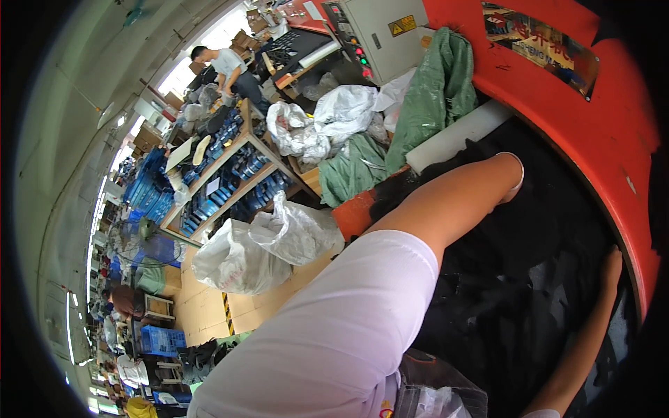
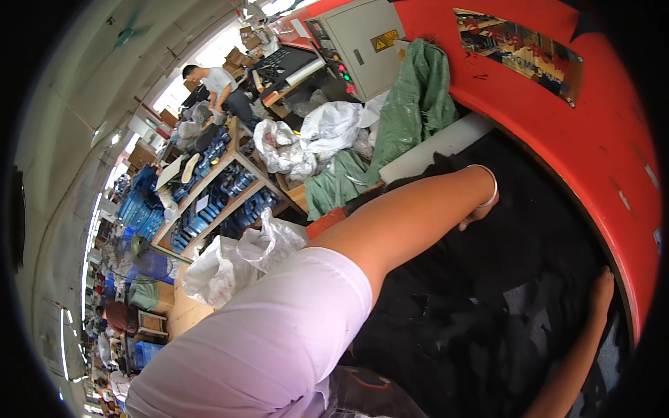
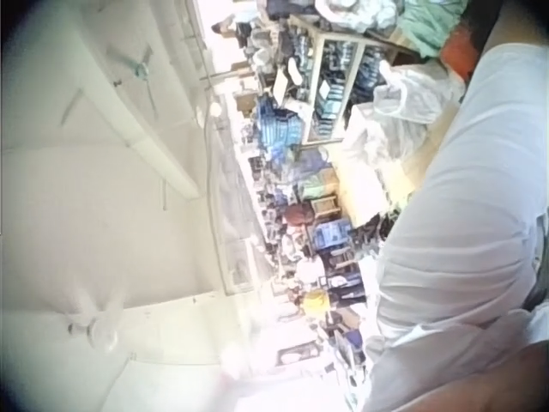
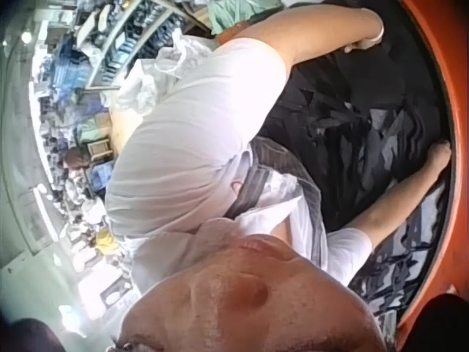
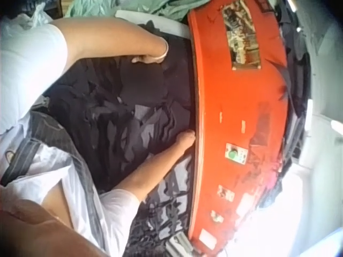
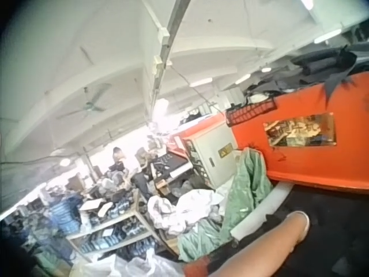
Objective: Using a die-cutting machine to cut shoe components from sheets of material and organizing the cut pieces.
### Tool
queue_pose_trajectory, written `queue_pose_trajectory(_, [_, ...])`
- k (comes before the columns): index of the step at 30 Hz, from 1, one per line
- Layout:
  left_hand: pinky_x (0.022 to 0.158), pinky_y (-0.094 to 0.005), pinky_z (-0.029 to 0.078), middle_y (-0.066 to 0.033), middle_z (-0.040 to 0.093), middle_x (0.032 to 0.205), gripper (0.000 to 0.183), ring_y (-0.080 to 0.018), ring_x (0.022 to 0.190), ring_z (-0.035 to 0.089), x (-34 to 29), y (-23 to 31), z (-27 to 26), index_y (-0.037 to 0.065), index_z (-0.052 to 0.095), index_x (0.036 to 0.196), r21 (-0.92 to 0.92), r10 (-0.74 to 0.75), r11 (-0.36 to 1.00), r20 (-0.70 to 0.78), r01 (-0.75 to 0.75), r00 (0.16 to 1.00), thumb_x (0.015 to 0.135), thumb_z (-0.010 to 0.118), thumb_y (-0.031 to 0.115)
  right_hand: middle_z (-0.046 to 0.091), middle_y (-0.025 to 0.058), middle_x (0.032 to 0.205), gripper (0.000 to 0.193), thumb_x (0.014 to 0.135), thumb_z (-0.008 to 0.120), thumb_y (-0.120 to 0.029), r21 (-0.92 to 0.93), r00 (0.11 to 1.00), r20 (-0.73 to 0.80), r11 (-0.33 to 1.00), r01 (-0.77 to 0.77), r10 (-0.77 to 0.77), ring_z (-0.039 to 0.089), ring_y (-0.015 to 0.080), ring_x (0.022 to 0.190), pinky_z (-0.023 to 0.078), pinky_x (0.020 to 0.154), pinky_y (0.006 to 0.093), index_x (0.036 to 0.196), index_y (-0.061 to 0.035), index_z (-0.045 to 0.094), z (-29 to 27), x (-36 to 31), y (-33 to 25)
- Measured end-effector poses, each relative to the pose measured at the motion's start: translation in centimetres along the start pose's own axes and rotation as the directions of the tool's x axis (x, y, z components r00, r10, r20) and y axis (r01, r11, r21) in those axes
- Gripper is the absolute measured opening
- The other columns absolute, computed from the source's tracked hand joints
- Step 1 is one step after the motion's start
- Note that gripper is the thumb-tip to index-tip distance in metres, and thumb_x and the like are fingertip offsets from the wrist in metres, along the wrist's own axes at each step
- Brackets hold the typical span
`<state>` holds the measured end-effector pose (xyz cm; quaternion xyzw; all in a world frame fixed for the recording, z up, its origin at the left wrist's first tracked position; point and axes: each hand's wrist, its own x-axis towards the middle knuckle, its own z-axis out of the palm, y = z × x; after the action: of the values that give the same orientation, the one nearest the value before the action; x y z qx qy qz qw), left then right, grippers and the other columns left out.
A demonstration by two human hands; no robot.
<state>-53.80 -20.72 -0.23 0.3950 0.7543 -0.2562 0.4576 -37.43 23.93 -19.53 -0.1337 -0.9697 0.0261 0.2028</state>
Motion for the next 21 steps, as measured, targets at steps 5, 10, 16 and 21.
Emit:
queue_pose_trajectory(5, [0.082,-0.035,0.051,-0.0112,0.069,0.102,0.041,-0.024,0.092,0.065,-0.9,-1.1,1.7,0.003,0.071,0.103,0.067,-0.075,0.995,-0.025,0.076,0.997,0.069,0.083,0.023,0.062,0.0273,0.085,0.023,0.088,0.037,-0.006,-0.056,0.995,0.071,0.996,-0.072,0.076,0.062,0.0439,0.083,0.049,0.071,0.0515,0.083,0.0027,0.058,-0.6,1.3,-6.4])
queue_pose_trajectory(10, [0.08,-0.0349,0.052,-0.0116,0.068,0.105,0.046,-0.0244,0.093,0.065,-2.2,-0.2,1.9,0.002,0.07,0.104,0.041,-0.09,0.995,-0.077,0.094,0.993,0.064,0.086,0.018,0.062,0.026,0.087,0.018,0.084,0.042,-0.003,0.005,0.979,0.114,0.985,-0.171,0.169,0.062,0.0432,0.086,0.05,0.075,0.0499,0.084,0.0006,0.059,-4.3,0.7,-9.8])
queue_pose_trajectory(16, [0.087,-0.0376,0.046,-0.0089,0.063,0.119,0.067,-0.025,0.109,0.058,-2.2,-1.5,4.9,0.004,0.064,0.117,-0.023,-0.053,0.999,-0.301,0.049,0.952,0.058,0.089,0.021,0.055,0.0198,0.104,0.014,0.09,0.049,-0.015,0.034,0.997,0.079,0.999,-0.018,0.015,0.049,0.0414,0.104,0.042,0.086,0.0517,0.097,-0.0023,0.053,-5.7,-0.6,-11.8])
queue_pose_trajectory(21, [0.096,-0.0371,0.034,-0.0042,0.066,0.11,0.059,-0.0232,0.123,0.044,-6.0,0.2,7.8,0.011,0.07,0.106,0.178,-0.001,0.979,-0.5,0.104,0.866,0.056,0.085,0.038,0.057,0.0219,0.089,0.008,0.094,0.047,-0.009,0.479,0.99,0.138,0.877,-0.027,-0.044,0.055,0.0423,0.083,0.041,0.075,0.0503,0.093,-0.0013,0.045,-11.2,-3.2,-11.2])
